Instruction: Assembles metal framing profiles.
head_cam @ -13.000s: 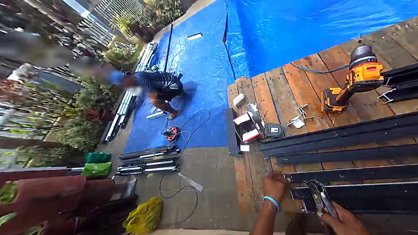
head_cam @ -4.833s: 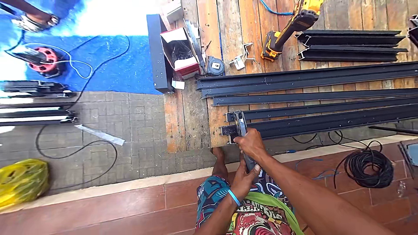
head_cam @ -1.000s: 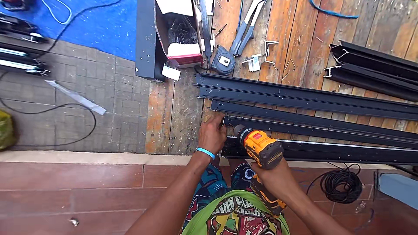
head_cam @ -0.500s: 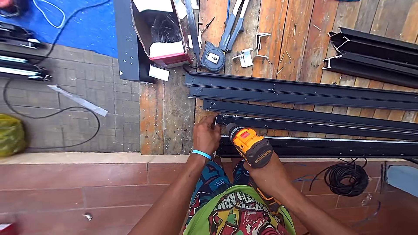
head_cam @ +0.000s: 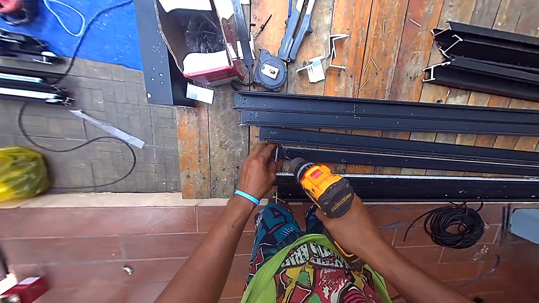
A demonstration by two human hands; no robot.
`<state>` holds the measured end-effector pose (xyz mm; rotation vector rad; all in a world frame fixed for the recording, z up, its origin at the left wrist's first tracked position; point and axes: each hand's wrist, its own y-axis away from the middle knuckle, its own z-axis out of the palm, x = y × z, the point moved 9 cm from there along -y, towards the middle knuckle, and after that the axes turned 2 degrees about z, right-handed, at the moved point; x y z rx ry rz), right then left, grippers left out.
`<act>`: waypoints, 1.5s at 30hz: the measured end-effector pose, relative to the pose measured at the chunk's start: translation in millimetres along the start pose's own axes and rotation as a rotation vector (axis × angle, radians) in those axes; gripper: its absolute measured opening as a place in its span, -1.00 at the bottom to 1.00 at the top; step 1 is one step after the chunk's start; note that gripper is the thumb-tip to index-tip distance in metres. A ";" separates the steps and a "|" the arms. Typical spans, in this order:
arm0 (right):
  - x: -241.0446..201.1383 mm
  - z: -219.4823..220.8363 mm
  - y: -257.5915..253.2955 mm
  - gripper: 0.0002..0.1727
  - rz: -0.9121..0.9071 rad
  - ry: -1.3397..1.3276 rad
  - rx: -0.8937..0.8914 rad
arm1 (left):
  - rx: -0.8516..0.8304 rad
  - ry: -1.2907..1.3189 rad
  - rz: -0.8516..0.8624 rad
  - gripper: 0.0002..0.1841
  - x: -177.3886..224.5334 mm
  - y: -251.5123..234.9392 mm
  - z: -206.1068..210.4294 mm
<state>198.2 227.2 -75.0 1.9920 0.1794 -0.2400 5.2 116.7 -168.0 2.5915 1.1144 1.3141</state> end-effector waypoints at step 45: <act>-21.5 1.5 6.4 -0.31 0.059 0.243 -0.030 | -0.178 -0.148 0.622 -0.53 5.9 -20.7 0.9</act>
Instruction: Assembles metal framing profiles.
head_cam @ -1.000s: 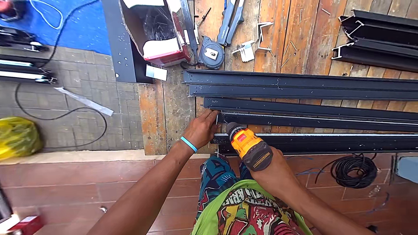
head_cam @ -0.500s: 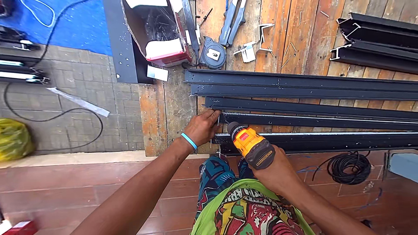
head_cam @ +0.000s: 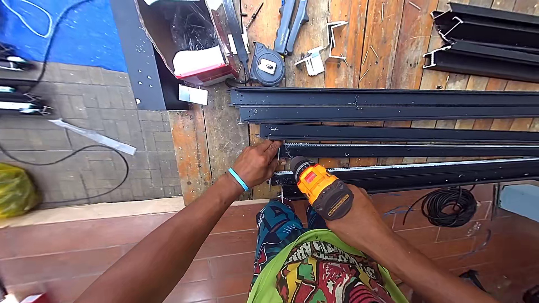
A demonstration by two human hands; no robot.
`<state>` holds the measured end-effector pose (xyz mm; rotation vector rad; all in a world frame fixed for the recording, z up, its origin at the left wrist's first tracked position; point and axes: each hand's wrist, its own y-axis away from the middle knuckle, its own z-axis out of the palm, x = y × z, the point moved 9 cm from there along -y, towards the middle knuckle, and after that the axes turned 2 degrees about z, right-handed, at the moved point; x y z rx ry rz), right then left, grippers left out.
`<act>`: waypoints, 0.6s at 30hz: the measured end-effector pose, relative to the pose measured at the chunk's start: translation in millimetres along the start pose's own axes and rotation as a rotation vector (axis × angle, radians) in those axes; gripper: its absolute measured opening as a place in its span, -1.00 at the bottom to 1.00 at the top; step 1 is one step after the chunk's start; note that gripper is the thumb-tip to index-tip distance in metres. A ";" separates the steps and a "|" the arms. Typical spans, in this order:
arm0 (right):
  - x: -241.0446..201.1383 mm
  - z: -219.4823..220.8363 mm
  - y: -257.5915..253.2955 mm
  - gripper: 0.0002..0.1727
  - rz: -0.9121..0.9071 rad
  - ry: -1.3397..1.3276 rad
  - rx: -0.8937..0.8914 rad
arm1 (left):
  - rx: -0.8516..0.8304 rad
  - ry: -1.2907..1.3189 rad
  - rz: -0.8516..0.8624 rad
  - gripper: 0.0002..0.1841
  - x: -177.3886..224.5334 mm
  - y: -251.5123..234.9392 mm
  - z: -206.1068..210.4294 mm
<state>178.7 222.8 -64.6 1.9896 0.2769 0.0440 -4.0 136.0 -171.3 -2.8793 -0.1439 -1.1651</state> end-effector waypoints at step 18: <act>0.5 1.7 -7.9 -0.57 -0.044 -0.071 0.049 | 0.008 0.006 0.000 -0.54 -1.9 -0.4 1.0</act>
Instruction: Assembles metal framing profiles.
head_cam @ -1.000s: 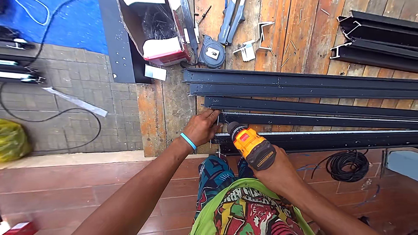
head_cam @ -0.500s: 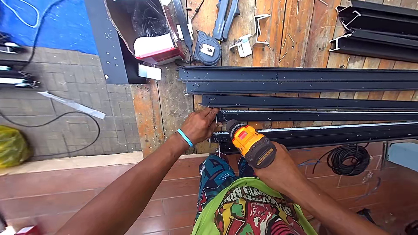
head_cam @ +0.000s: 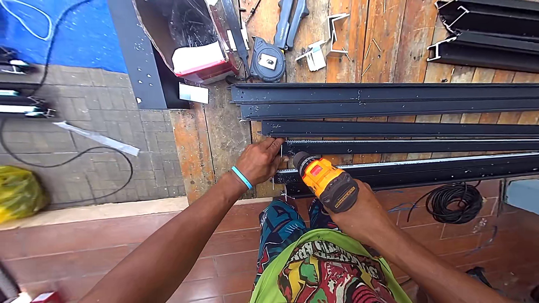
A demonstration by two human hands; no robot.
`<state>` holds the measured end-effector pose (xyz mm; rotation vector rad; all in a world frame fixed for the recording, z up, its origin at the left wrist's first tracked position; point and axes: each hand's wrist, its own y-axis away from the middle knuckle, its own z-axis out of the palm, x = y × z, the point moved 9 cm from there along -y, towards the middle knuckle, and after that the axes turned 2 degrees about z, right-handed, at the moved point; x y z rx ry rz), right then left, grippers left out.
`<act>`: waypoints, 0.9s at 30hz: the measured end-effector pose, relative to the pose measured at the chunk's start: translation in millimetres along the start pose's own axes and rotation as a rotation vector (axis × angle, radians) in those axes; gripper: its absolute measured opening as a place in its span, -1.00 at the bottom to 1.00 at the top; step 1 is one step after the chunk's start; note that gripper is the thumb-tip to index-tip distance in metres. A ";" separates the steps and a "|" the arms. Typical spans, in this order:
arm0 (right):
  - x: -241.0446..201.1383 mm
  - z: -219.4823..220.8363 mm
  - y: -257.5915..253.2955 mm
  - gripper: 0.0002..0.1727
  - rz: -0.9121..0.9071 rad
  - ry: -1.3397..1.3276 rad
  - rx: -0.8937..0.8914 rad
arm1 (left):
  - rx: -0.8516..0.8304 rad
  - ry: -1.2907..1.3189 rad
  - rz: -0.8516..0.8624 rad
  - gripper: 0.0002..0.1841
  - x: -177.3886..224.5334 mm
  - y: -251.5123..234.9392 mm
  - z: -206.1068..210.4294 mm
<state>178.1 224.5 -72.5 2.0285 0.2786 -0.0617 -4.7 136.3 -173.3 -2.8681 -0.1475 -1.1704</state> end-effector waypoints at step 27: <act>40.8 -55.1 49.3 -0.39 -0.417 -0.248 0.381 | -0.211 -0.065 -0.443 -0.62 -5.5 4.7 -23.9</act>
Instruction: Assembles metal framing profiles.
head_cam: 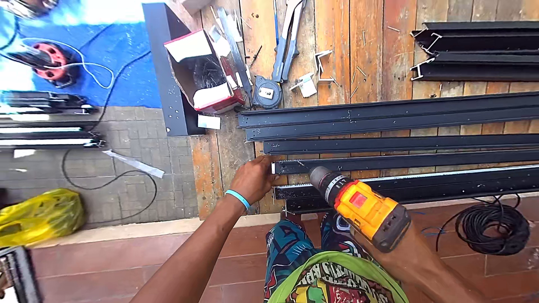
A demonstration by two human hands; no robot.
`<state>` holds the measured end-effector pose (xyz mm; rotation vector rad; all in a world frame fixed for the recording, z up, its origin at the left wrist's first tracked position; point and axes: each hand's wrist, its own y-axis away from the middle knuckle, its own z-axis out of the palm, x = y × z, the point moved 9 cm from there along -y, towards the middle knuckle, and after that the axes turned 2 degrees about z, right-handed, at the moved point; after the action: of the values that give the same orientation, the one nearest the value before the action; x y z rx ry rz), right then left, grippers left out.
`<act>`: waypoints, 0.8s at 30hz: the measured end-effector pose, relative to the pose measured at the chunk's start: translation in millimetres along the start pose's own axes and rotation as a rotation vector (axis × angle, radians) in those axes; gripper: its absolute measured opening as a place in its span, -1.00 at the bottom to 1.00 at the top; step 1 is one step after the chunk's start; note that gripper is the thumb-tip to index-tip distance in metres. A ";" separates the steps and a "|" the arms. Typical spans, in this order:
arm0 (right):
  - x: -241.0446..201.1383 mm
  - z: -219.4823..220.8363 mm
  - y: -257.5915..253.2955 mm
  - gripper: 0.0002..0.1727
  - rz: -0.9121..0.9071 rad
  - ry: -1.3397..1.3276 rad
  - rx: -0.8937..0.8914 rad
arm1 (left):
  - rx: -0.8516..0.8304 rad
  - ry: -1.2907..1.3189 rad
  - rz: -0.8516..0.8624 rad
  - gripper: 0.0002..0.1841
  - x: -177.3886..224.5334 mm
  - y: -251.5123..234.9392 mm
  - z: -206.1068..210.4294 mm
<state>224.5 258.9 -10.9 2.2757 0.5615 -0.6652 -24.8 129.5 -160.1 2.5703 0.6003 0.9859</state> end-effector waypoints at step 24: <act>-15.1 56.3 -31.1 -0.48 0.015 0.178 -0.311 | 0.427 0.243 -0.607 -0.68 -52.8 60.0 -9.0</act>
<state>178.6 236.3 -52.7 2.0526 0.6813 -0.3416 -50.5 53.3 -156.9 2.3385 1.6917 1.0257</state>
